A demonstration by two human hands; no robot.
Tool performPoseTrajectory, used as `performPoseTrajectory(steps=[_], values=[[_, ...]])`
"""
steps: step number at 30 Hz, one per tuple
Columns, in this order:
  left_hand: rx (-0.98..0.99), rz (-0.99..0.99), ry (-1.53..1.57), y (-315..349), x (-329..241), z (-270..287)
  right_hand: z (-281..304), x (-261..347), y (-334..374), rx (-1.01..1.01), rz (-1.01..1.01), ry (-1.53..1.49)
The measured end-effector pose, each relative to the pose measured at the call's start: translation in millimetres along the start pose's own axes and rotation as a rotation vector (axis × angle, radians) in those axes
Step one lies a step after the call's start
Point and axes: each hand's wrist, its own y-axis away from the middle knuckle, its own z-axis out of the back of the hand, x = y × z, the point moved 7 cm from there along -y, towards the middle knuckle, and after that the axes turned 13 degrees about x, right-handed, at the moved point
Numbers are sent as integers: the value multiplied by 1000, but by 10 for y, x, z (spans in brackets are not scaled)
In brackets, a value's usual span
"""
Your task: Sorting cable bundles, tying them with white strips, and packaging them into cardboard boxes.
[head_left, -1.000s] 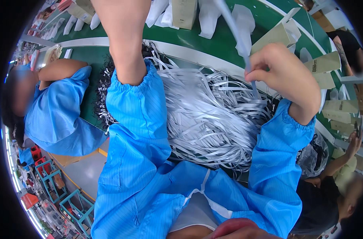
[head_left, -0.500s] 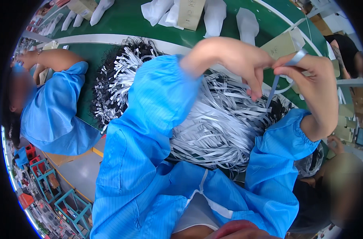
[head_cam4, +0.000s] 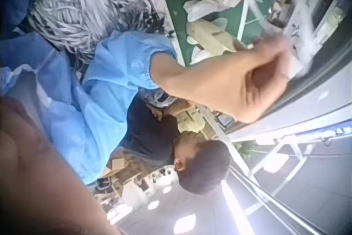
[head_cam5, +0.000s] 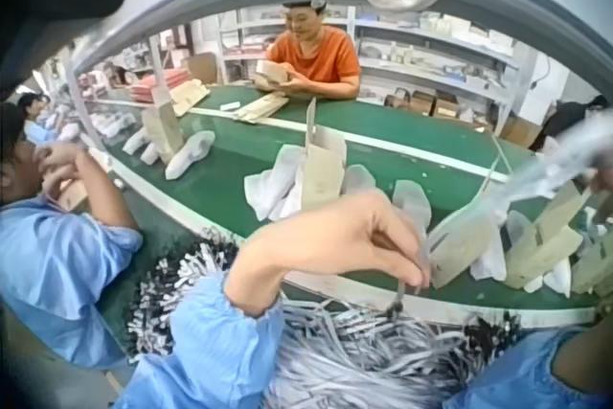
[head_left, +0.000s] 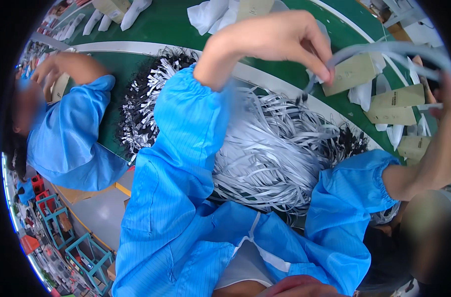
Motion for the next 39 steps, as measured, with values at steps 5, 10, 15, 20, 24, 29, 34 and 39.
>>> performPoseTrajectory(steps=[5, 10, 15, 20, 24, 29, 34, 39], values=[[-159, 486, -68, 293, -475, 355, -531, -446, 576, 917, -590, -179], [-353, 445, 82, 468, -477, 374, -606, -212, 364, 734, -348, -210], [-397, 582, -142, 476, -558, 454, -605, -199, 400, 682, -286, -113], [-350, 705, -185, 464, -457, 463, -852, 22, 57, 335, 205, -223], [-313, 640, -155, 359, -467, 361, -1164, 437, -178, 329, 378, -639], [-360, 526, -39, 237, -615, 274, -1789, 553, -132, 699, 37, -1323], [-400, -131, -396, 282, -928, 372, -2287, 276, 54, 1095, -114, -1039], [-853, 462, 38, 708, -632, 600, -2184, 171, 34, 917, -175, -1163]])
